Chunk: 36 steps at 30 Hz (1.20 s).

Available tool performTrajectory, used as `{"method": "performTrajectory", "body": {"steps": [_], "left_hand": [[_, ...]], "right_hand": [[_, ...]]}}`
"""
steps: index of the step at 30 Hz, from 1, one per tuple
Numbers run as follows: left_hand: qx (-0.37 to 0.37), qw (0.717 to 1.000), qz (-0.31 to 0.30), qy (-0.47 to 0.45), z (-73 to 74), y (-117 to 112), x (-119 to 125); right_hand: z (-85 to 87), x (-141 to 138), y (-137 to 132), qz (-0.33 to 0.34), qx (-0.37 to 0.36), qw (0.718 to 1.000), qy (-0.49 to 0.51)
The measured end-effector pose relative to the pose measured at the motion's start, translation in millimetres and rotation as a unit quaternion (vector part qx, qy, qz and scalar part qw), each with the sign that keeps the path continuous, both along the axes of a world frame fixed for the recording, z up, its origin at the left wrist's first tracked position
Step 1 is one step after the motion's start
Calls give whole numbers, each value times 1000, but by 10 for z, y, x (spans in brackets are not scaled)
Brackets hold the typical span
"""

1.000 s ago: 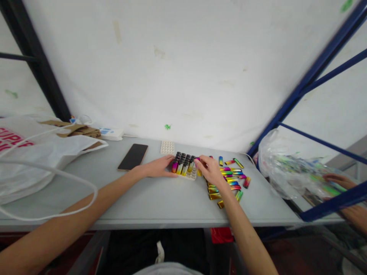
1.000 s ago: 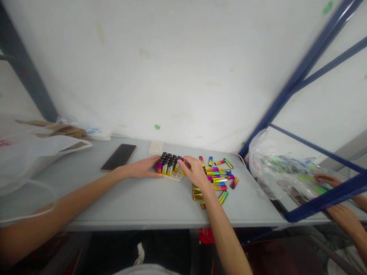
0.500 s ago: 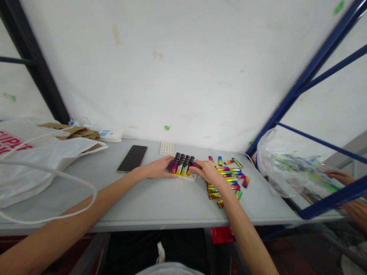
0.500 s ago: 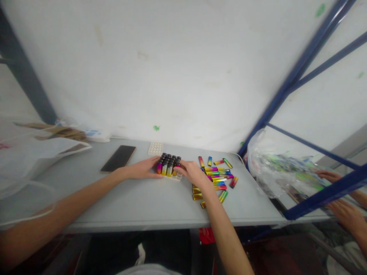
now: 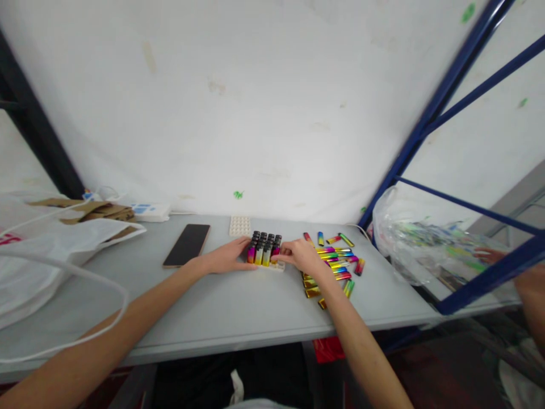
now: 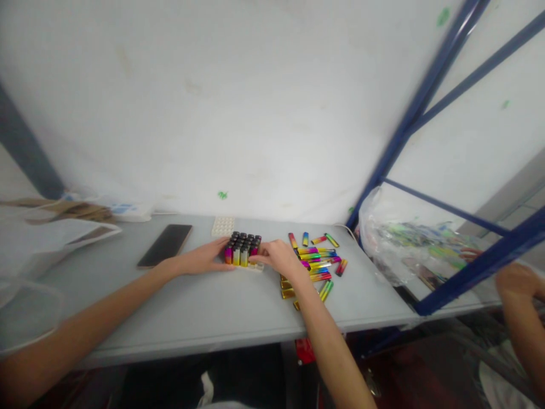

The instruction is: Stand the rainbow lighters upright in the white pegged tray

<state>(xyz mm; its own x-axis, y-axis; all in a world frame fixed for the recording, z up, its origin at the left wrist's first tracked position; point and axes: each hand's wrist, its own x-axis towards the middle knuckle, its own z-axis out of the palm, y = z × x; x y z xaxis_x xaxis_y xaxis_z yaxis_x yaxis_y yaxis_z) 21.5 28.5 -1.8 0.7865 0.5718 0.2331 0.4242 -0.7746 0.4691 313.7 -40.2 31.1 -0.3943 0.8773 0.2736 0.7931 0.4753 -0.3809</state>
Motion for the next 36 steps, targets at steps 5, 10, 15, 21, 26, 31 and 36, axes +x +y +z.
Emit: {"method": "performTrajectory", "body": {"steps": [5,10,15,21,26,31,36], "left_hand": [[-1,1000,4,5,8,5,-1],[10,1000,-4,-5,-21,33,-1],[12,1000,-1,0,-26,36,1],[6,1000,8,11,3,6,-3],[10,1000,0,0,21,-10,3],[10,1000,-2,-3,5,0,8],[11,1000,-1,-4,0,-2,2]], "right_hand": [[19,359,146,-181,74,980,19],[-121,556,340,-358,8,931,-69],[-177,553,421,-331,-8,943,25],[-41,468,393,-159,-33,921,354],[41,201,221,-34,-73,850,521],[28,-18,139,-32,-132,847,515],[-110,-124,153,-91,-80,898,422]]}}
